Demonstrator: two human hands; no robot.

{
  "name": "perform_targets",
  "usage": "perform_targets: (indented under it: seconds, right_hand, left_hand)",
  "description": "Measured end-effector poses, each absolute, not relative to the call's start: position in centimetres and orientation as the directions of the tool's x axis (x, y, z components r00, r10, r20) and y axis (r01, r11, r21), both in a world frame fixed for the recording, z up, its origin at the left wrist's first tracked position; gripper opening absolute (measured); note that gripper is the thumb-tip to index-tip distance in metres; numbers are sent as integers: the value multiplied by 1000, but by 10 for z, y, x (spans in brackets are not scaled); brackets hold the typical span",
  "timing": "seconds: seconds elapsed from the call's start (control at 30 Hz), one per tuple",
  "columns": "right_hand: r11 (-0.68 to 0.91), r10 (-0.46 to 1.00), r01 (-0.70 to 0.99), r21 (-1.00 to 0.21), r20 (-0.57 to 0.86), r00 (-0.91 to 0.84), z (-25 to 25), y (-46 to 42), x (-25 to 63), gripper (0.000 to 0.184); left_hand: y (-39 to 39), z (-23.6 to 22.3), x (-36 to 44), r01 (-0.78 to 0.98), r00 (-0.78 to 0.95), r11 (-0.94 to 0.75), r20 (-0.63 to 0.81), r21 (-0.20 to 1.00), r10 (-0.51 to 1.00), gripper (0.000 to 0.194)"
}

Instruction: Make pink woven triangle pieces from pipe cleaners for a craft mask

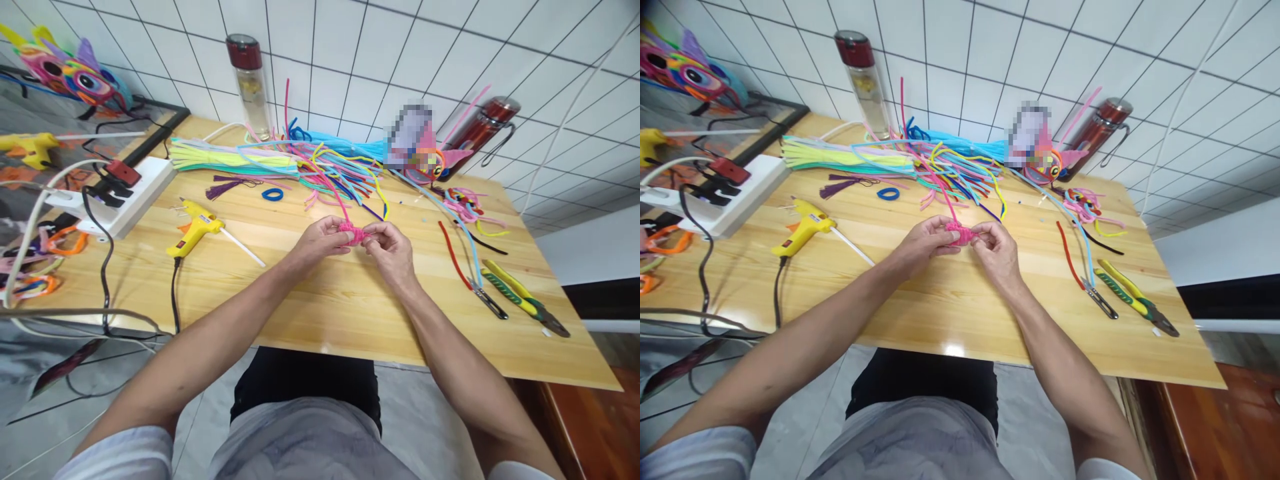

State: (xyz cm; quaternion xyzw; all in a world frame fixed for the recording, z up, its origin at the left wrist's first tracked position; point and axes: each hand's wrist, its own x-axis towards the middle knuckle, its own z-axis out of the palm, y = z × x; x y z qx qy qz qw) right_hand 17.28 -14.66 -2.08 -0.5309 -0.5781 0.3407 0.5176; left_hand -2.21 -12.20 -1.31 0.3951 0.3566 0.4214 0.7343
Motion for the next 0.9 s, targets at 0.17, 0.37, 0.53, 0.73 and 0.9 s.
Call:
perform_targets:
  seconds: [0.17,0.37,0.53,0.73,0.9]
  right_hand:
    - [214,966,219,-952,239,96,-18,-148,173,12]
    - [191,977,155,-969,204,68,-11,-147,178,7]
    - [156,984,72,-985,161,76,-12,-143,183,9]
    - [78,990,213,-974,100,95,-19,-140,189,9]
    - [147,973,489,-860,215,86,-21,-141,191,16]
  left_hand:
    - [-120,-11,-19,-351,355,363,-236,863,904,27]
    - [-120,-6,-18,-375,325,400,-285,837,902,21]
    - [-120,2,-21,-394,234,339,-264,854,936,7]
    - [-118,7,-25,-391,140,236,-196,890,970,9]
    - [-120,6,-24,-371,180,217,-159,903,971,16]
